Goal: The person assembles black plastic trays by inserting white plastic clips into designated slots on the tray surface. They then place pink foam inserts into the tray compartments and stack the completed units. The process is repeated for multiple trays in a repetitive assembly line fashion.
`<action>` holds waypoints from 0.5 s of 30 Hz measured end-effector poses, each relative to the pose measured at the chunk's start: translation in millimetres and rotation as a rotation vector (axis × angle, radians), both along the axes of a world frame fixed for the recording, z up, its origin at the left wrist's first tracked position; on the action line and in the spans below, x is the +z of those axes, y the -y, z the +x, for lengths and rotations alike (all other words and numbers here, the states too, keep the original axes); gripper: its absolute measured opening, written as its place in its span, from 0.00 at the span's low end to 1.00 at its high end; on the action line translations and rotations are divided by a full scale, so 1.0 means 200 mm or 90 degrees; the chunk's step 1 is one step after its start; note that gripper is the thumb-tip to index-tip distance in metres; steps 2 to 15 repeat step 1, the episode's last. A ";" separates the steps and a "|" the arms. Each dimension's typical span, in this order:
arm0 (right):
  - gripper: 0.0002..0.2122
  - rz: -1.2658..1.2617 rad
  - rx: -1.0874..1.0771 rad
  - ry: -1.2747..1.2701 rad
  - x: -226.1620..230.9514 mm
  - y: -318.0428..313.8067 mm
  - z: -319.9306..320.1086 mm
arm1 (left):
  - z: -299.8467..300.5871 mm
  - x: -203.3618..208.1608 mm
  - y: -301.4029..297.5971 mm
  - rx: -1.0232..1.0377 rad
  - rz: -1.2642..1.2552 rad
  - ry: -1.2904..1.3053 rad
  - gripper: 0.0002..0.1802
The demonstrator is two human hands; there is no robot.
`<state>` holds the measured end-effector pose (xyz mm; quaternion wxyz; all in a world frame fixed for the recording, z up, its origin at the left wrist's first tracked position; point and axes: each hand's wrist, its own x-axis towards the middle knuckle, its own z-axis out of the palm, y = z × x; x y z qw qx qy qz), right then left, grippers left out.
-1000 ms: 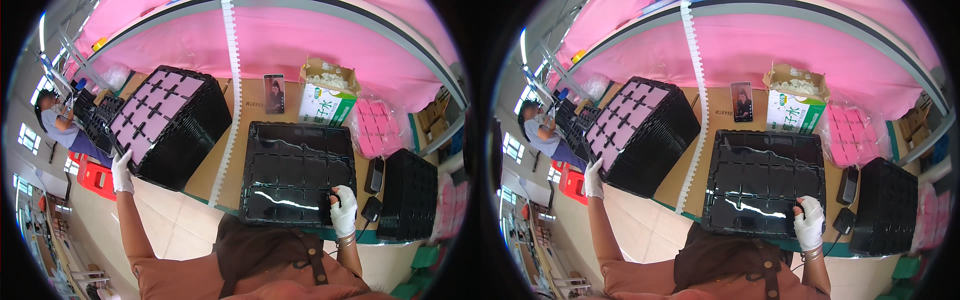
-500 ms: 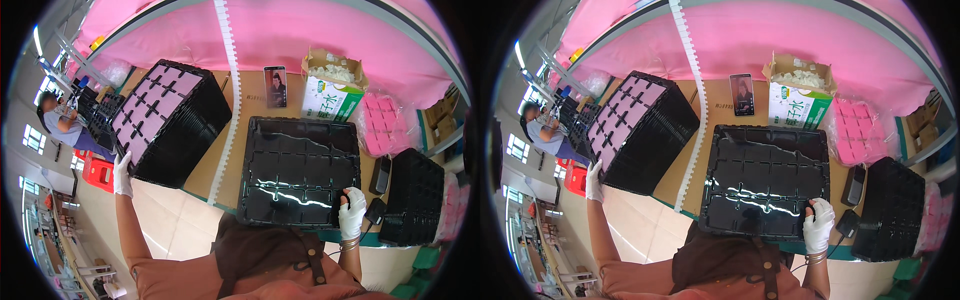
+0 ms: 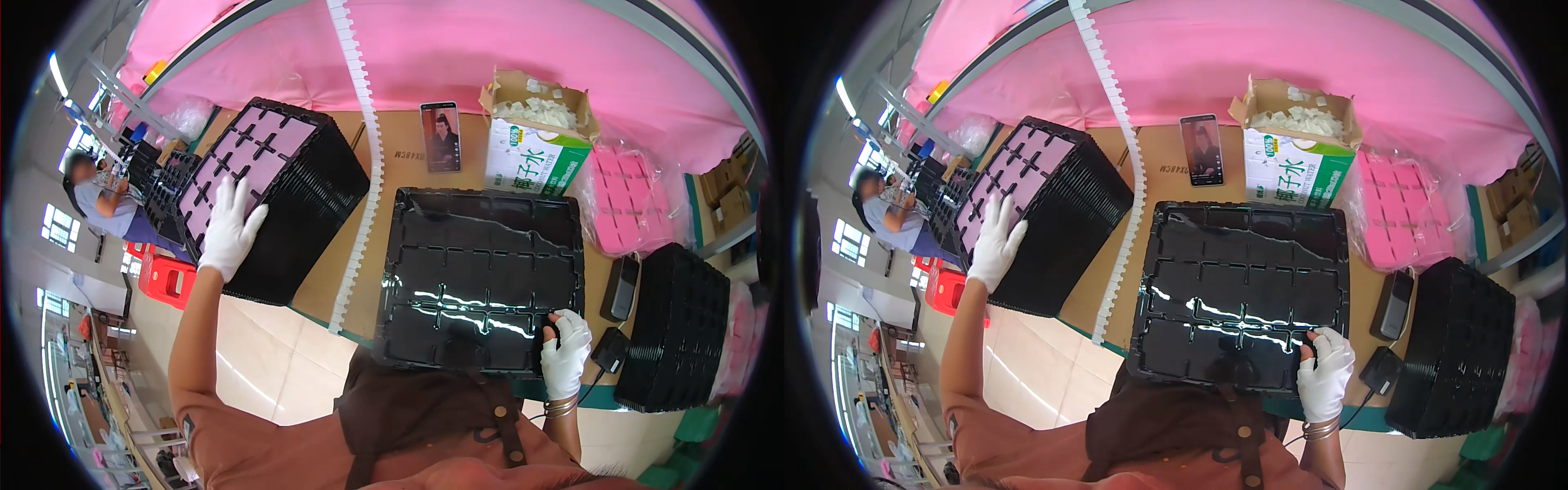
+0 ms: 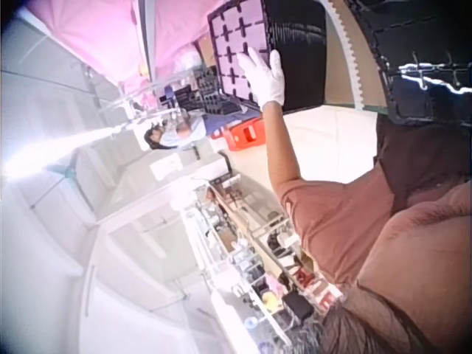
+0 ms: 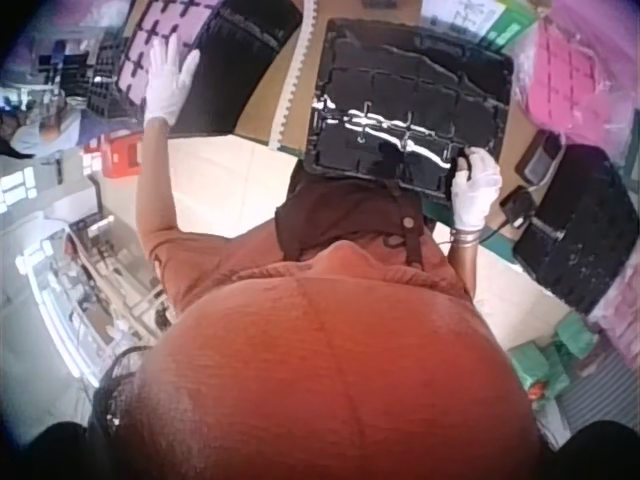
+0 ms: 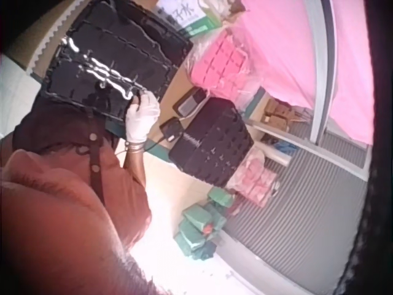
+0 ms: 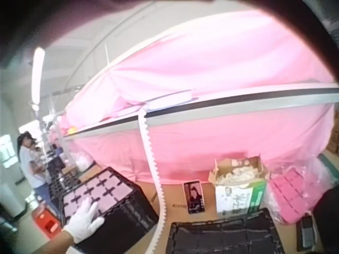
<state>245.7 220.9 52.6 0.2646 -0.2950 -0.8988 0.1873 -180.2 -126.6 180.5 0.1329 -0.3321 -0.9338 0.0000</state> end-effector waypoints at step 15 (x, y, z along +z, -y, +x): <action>0.13 -0.002 -0.004 0.008 -0.01 0.00 0.00 | -0.06 -0.02 -0.06 -0.037 -0.020 0.000 0.36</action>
